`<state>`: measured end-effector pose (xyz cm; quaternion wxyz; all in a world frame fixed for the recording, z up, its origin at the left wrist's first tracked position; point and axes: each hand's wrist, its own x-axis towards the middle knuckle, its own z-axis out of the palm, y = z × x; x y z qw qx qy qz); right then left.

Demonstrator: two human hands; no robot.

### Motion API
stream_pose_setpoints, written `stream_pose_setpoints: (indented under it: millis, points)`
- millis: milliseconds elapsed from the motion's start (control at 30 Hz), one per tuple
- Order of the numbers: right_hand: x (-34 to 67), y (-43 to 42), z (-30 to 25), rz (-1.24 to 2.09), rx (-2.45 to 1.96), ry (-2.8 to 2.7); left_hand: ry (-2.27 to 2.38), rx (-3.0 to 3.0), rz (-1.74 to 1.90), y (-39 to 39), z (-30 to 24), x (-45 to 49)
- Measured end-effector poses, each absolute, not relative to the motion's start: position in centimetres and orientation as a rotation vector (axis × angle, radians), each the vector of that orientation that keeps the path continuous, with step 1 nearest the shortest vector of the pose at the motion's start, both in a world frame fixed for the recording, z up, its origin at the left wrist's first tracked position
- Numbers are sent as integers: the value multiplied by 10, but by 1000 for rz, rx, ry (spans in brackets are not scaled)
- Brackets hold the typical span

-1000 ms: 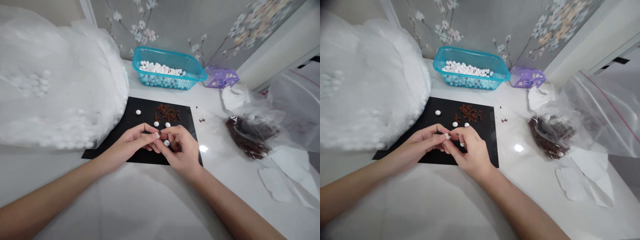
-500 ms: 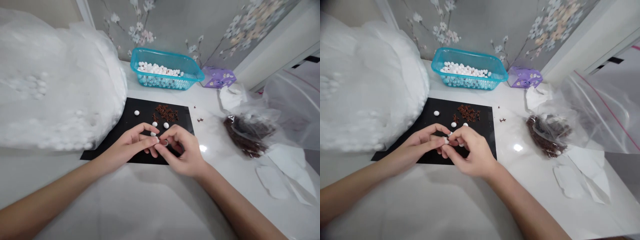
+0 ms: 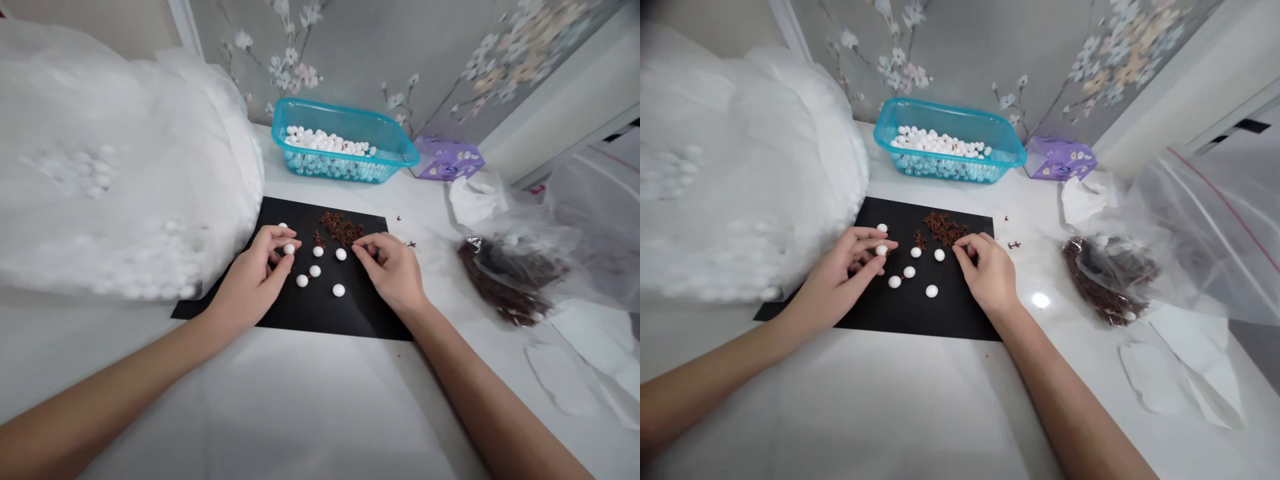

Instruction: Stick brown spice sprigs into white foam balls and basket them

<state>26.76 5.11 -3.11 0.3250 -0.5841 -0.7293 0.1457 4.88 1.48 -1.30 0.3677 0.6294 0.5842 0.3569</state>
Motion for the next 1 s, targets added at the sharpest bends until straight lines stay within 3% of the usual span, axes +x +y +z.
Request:
stream_pose_setpoints:
  millis: [167, 367, 567, 1000]
  points:
    - [267, 49, -29, 442, -1453, -1803, 1561, 1671, 848, 15, -13, 47]
    - [262, 43, -23, 811, -1294, -1808, 1629, 1601, 877, 15, -12, 49]
    - [259, 36, -24, 574, -1283, -2059, 1572, 1346, 1156, 16, -8, 52]
    - [253, 25, -19, 478, -1192, -1960, 1384, 1299, 1080, 3, 6, 58]
